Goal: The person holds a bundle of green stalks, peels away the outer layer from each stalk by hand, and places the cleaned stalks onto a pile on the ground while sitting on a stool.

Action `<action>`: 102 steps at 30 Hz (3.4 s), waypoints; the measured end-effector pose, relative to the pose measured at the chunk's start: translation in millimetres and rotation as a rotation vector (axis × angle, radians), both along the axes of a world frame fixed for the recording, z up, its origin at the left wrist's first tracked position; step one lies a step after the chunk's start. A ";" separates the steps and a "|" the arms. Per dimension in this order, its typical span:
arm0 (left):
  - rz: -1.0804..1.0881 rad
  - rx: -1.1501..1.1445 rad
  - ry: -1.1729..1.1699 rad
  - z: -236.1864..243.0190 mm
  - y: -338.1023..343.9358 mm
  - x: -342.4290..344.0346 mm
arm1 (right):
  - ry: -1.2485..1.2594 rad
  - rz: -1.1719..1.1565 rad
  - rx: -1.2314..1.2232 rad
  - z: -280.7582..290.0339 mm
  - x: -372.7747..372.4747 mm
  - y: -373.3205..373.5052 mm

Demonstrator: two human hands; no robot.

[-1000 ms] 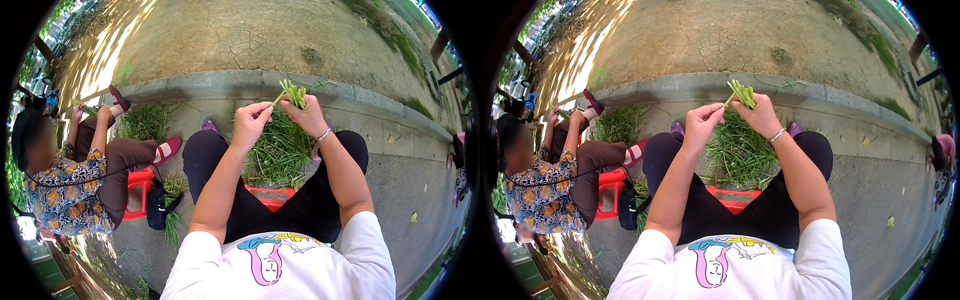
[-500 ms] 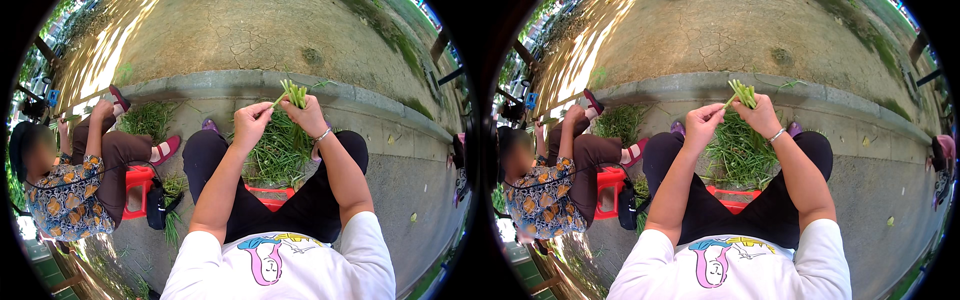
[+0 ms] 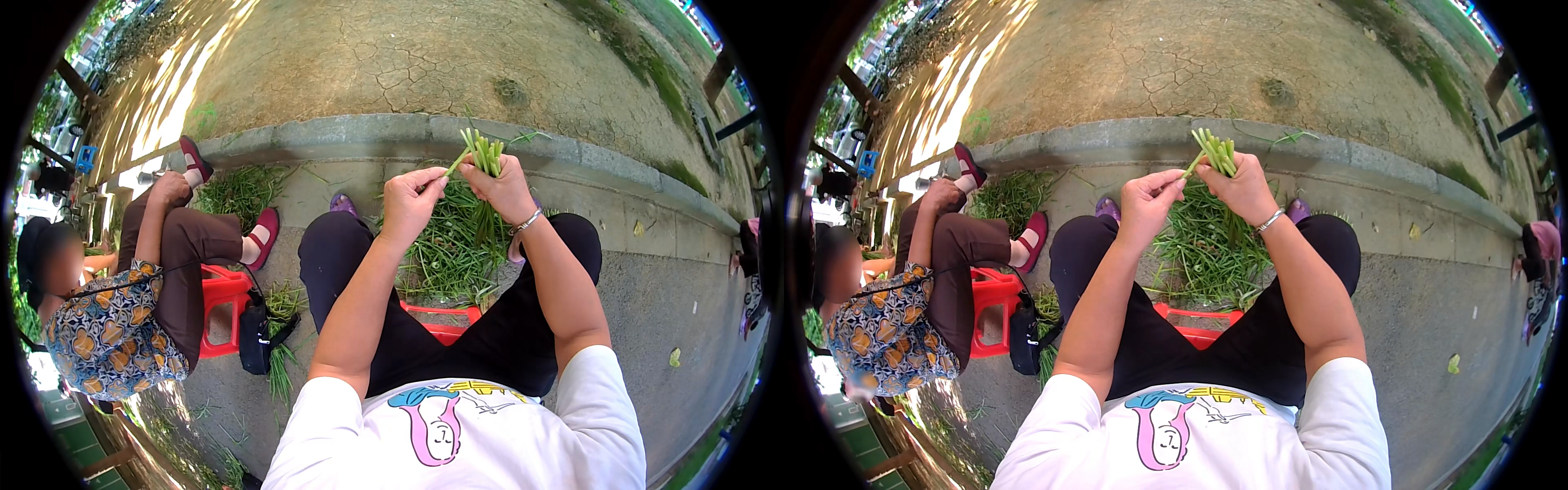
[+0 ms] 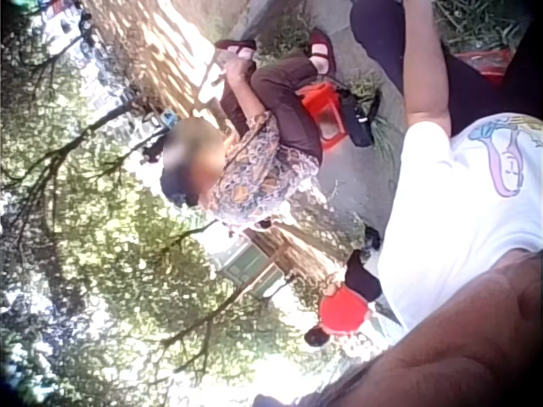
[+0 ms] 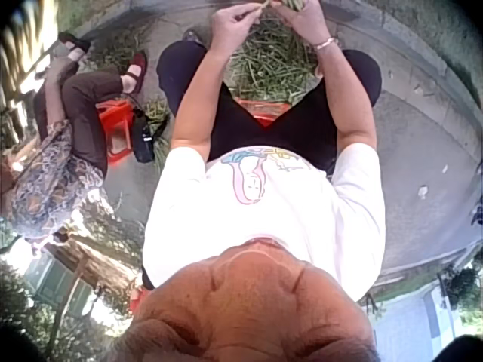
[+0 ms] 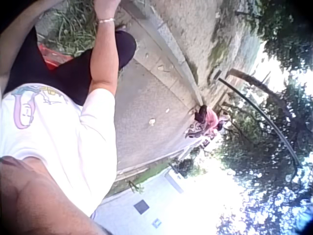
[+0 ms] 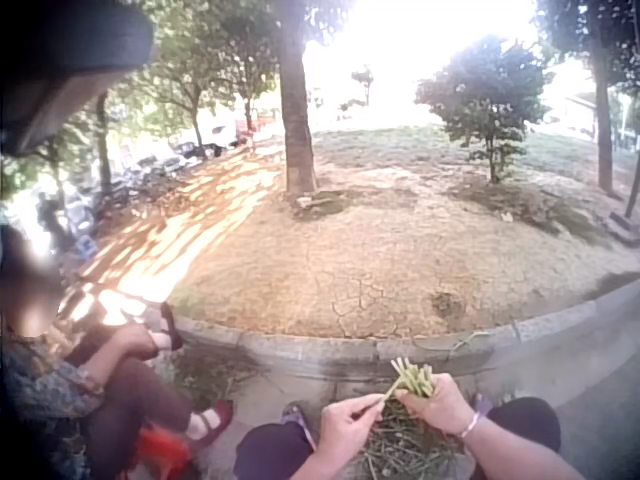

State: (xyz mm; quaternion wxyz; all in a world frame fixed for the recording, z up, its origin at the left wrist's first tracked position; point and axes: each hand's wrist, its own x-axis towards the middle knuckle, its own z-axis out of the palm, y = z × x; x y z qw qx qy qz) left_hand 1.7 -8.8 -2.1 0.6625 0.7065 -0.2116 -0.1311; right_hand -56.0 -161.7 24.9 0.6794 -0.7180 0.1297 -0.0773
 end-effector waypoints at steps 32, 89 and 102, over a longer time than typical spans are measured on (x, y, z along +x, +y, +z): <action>0.003 -0.055 0.044 -8.1 2.0 -3.4 | -0.061 -0.022 0.050 -6.9 -3.6 0.5; -0.315 -0.175 0.422 8.7 9.9 -0.1 | -0.044 -0.059 0.281 0.2 0.1 6.1; -0.308 -0.168 0.460 8.5 7.7 -4.7 | -0.018 0.027 0.053 -1.5 -6.9 5.6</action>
